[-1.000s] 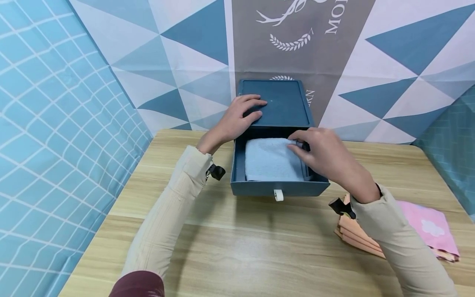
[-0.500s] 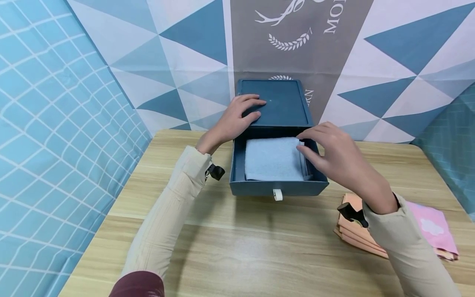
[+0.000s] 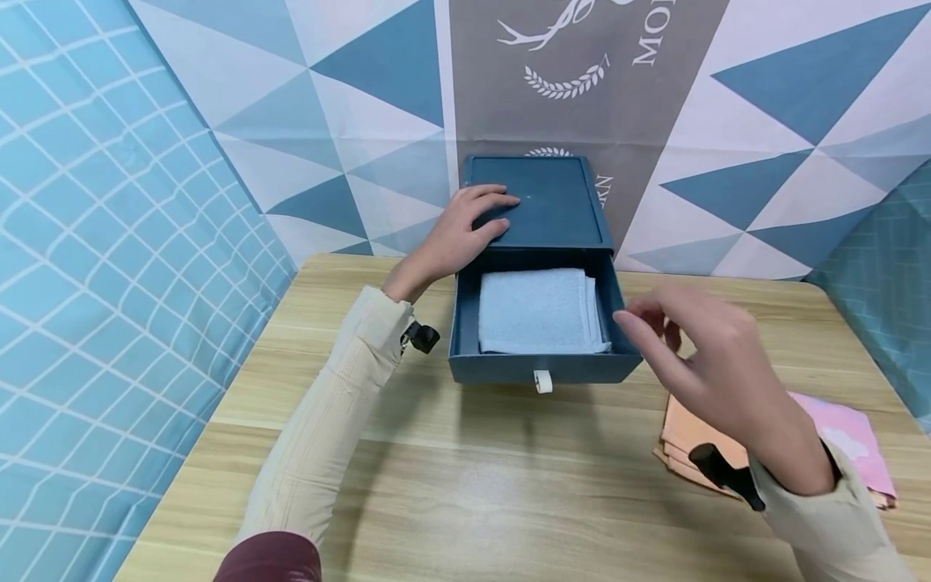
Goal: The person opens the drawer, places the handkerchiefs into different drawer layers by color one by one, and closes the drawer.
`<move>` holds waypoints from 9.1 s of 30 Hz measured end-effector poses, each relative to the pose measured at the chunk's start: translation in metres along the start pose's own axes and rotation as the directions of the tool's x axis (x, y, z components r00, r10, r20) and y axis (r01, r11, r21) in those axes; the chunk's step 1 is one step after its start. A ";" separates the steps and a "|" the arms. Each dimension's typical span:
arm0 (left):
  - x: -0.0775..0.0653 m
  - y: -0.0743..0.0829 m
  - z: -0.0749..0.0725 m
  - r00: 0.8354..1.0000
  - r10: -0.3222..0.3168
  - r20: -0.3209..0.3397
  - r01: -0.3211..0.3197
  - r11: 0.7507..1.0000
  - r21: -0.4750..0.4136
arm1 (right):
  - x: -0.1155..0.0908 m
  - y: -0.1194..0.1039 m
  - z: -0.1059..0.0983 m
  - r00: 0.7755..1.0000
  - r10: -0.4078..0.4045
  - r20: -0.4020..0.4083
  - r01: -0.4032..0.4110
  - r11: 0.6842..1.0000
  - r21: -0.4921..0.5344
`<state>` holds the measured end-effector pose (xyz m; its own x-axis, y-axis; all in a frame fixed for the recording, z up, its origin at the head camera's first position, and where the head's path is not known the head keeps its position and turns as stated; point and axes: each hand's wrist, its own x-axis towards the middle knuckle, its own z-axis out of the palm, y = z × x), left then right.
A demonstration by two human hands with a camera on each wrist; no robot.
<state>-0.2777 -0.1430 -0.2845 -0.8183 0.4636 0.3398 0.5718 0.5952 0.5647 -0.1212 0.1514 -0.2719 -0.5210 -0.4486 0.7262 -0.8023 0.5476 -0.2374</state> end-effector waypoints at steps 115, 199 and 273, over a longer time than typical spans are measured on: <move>0.001 -0.003 -0.001 1.000 0.000 0.007 0.000 1.000 -0.013 | -0.008 0.029 0.125 0.646 -0.101 0.757 -0.758 0.034 0.652; -0.002 -0.002 0.006 0.995 0.028 -0.099 -0.023 0.999 0.050 | -0.014 0.048 0.158 0.622 0.247 0.743 -0.724 -0.180 0.666; -0.002 -0.006 0.012 0.991 0.036 -0.131 -0.051 0.993 -0.110 | -0.030 0.072 0.183 0.650 0.146 0.746 -0.753 -0.010 0.658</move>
<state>-0.2789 -0.1397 -0.2977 -0.7979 0.3950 0.4553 0.6024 0.4949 0.6263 -0.2169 0.0747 -0.4287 -0.6727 -0.7387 -0.0435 0.2083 -0.1326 -0.9690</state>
